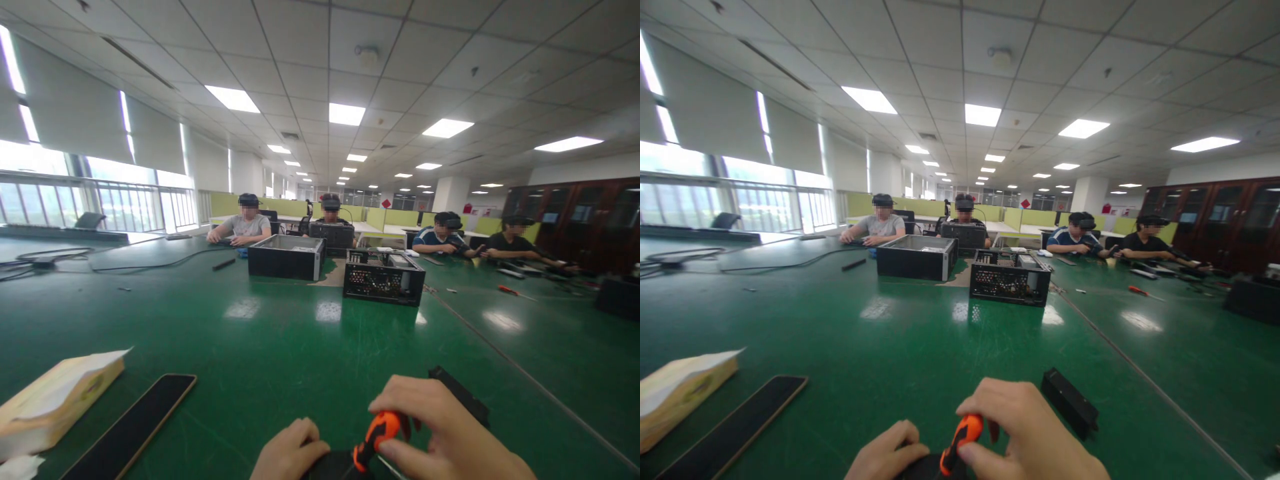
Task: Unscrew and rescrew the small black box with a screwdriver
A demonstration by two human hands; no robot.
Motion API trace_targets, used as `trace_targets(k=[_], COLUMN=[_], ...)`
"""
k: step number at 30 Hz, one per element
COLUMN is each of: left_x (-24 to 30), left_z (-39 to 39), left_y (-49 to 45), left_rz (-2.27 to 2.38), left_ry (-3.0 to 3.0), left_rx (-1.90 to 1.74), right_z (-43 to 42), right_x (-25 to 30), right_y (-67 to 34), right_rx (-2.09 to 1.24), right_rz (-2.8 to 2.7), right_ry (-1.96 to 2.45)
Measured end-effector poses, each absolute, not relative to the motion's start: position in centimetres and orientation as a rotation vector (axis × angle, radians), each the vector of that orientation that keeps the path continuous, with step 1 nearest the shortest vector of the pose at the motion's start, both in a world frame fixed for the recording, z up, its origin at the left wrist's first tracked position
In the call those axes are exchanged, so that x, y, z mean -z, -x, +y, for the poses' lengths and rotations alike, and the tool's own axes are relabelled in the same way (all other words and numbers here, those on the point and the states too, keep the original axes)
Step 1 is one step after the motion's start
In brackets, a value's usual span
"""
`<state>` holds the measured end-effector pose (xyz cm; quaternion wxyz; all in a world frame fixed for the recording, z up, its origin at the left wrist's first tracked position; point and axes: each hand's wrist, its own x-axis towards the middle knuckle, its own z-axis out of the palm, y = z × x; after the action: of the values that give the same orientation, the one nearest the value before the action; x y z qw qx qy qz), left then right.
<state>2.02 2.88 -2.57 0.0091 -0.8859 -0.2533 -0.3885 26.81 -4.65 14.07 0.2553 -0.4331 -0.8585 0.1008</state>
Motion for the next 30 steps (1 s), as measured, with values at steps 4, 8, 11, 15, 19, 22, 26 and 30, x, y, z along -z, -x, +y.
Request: trace_targets(k=[4, 8, 11, 15, 19, 22, 26, 30], left_x=[2.4, 2.5, 2.7, 3.1, 3.4, 3.3, 3.0, 2.9], left_z=[2.9, 2.9, 2.8, 3.0, 3.1, 3.1, 2.9, 2.9], left_y=[-2.0, -2.0, -1.9, -1.9, -1.9, -2.0, -1.9, -1.9], left_rz=[-0.784, -0.787, -0.8, -0.825, -0.84, -0.844, -0.814, -0.834], left_ry=[2.762, 2.769, 2.78, 2.778, 2.771, 2.765, 2.774, 2.783], left_rx=[1.2, 1.188, 1.154, 1.146, 1.158, 1.163, 1.152, 1.127], right_z=[-4.3, -4.4, -5.0, -5.4, -4.7, -4.3, -4.8, -5.0], right_x=[-13.2, -13.6, -14.6, -15.1, -14.1, -13.7, -14.4, -14.7], right_y=[-26.7, -26.7, -26.8, -26.8, -26.8, -26.7, -26.7, -26.9], right_rx=[-0.011, -0.069, -0.266, -0.343, -0.178, -0.065, -0.288, -0.413], right_rz=[-2.333, -2.341, -2.346, -2.357, -2.357, -2.348, -2.355, -2.351], right_ry=[1.352, 1.312, 1.169, 1.114, 1.36, 1.434, 1.303, 1.31])
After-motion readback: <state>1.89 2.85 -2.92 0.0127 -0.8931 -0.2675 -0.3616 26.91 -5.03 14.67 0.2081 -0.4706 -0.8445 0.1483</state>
